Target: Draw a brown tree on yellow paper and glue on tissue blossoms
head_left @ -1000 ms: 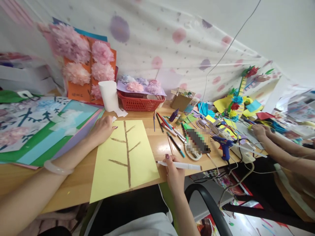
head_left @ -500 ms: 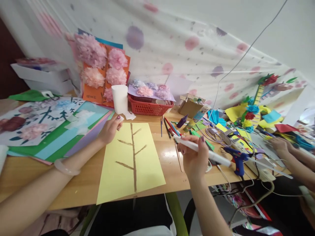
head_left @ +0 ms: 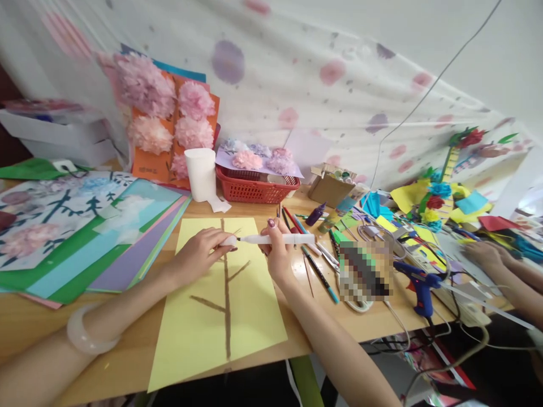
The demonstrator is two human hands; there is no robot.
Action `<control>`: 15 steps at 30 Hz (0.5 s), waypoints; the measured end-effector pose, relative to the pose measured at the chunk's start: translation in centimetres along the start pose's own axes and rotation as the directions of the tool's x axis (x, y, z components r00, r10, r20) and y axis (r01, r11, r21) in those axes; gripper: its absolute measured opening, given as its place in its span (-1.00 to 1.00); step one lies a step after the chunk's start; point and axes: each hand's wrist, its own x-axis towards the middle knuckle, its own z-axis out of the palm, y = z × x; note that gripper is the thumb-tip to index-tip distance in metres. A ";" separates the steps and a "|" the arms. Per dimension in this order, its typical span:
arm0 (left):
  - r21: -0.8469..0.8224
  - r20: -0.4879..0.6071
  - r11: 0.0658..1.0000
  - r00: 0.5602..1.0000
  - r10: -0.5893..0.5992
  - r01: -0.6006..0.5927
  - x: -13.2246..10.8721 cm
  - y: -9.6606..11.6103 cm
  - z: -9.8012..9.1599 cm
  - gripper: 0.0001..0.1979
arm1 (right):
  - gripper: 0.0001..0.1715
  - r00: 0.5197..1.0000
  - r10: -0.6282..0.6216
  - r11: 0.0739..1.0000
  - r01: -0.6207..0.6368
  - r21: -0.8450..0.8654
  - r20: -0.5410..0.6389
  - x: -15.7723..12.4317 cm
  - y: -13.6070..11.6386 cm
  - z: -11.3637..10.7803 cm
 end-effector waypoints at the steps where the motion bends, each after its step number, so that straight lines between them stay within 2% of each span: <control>1: -0.008 0.007 1.000 1.000 0.001 -0.001 0.0 0.1 0.0 -0.61 | -0.53 1.000 0.007 1.000 -0.007 -0.018 0.000 0.0 0.0 -0.1; 6: 0.010 0.023 1.000 1.000 0.016 -0.016 -0.1 0.8 -0.2 -0.58 | -0.53 0.998 0.049 0.999 -0.049 -0.004 0.045 0.2 -0.1 -0.2; 10: 0.052 0.044 0.999 0.999 -0.001 -0.001 -0.1 1.3 -0.2 -0.57 | -0.52 0.995 0.034 0.999 -0.032 -0.020 0.097 0.3 -0.4 -0.4; 15: 0.176 0.104 0.982 0.993 0.057 -0.074 -0.2 2.0 0.1 -0.61 | -0.52 0.993 0.027 0.999 -0.024 -0.027 0.111 -0.1 0.0 0.0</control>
